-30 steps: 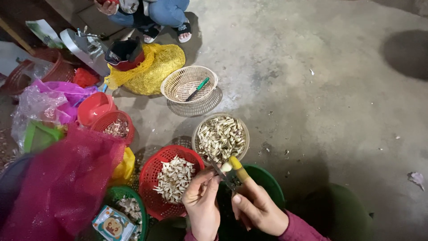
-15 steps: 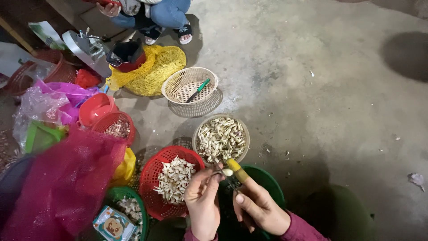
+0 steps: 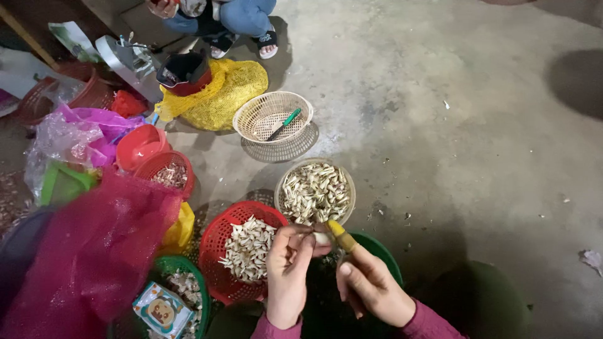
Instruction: Trimming the ends of small vegetables using a knife and sorting them into different baskets
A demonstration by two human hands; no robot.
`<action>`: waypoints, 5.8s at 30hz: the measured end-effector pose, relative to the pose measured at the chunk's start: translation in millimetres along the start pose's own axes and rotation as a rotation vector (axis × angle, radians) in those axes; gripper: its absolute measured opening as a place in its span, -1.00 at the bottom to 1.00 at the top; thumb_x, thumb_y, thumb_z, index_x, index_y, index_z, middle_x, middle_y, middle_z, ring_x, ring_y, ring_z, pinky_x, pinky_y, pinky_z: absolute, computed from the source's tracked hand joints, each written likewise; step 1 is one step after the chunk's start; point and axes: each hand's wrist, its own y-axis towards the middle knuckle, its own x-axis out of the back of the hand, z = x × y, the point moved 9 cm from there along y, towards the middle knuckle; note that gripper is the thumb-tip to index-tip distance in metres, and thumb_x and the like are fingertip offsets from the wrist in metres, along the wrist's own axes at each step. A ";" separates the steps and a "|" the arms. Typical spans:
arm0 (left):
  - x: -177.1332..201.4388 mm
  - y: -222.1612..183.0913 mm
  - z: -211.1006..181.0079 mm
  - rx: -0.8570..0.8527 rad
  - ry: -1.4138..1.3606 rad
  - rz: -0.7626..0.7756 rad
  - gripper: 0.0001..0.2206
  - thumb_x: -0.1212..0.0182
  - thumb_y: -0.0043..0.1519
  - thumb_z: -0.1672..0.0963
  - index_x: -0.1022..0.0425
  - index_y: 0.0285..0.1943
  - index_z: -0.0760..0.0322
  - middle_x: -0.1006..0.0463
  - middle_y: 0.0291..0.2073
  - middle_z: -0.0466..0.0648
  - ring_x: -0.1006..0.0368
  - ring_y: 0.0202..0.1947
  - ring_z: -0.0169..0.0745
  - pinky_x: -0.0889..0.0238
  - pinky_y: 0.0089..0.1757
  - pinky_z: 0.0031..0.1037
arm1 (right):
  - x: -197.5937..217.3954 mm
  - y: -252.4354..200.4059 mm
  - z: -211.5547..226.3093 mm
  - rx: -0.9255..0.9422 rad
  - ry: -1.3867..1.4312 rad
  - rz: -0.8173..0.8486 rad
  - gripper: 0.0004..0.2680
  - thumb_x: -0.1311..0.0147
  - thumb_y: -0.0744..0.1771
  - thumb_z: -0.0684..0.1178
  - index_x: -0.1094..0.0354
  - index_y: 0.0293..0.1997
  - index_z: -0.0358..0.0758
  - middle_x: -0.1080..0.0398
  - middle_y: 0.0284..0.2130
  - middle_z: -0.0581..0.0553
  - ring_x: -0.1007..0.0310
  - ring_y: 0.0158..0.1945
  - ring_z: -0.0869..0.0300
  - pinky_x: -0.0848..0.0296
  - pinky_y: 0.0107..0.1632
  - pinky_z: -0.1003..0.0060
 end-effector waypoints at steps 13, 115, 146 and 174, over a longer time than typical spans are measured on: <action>-33.2 -21.7 -64.6 -0.446 1.272 0.052 -0.77 -0.26 -0.04 0.28 -0.52 -0.19 0.34 -0.60 -0.35 0.00 -0.49 -0.43 -0.03 -0.38 -0.35 -0.34 | -25.1 -1.8 36.7 0.110 -0.535 0.018 -0.62 -0.05 0.35 -0.13 -0.22 0.35 -0.32 -0.50 -0.53 -0.03 -0.39 -0.62 0.26 -0.39 -0.53 0.40; 16.2 5.8 41.3 0.224 -0.229 0.012 -0.82 -0.15 0.30 0.25 -0.46 0.06 0.40 -0.62 -0.29 0.03 -0.36 -0.49 -0.47 -0.17 -0.41 -0.71 | -1.2 -7.9 4.1 0.015 -0.315 -0.042 -0.47 -0.03 0.36 -0.14 0.13 0.53 -0.25 -0.49 -0.46 -0.08 -0.40 -0.53 0.28 -0.39 -0.47 0.46; 19.6 -6.8 13.3 0.206 0.269 0.126 -0.80 -0.21 0.08 0.39 -0.51 -0.20 0.39 -0.60 -0.36 -0.04 -0.41 -0.40 -0.38 -0.25 -0.31 -0.63 | -9.3 -14.1 38.5 0.080 -0.443 0.053 -0.60 -0.07 0.35 -0.16 -0.20 0.39 -0.33 -0.45 -0.56 0.03 -0.37 -0.57 0.31 -0.36 -0.48 0.46; 3.9 -4.3 24.2 0.220 0.299 0.304 -0.86 -0.23 0.16 0.33 -0.60 -0.15 0.45 -0.65 -0.31 -0.02 -0.52 -0.34 -0.30 -0.39 -0.22 -0.55 | -10.1 -18.2 25.2 -0.063 0.342 0.181 -0.52 0.16 0.44 -0.13 0.23 0.59 -0.29 -0.36 -0.57 -0.13 -0.12 -0.73 0.31 -0.18 -0.68 0.57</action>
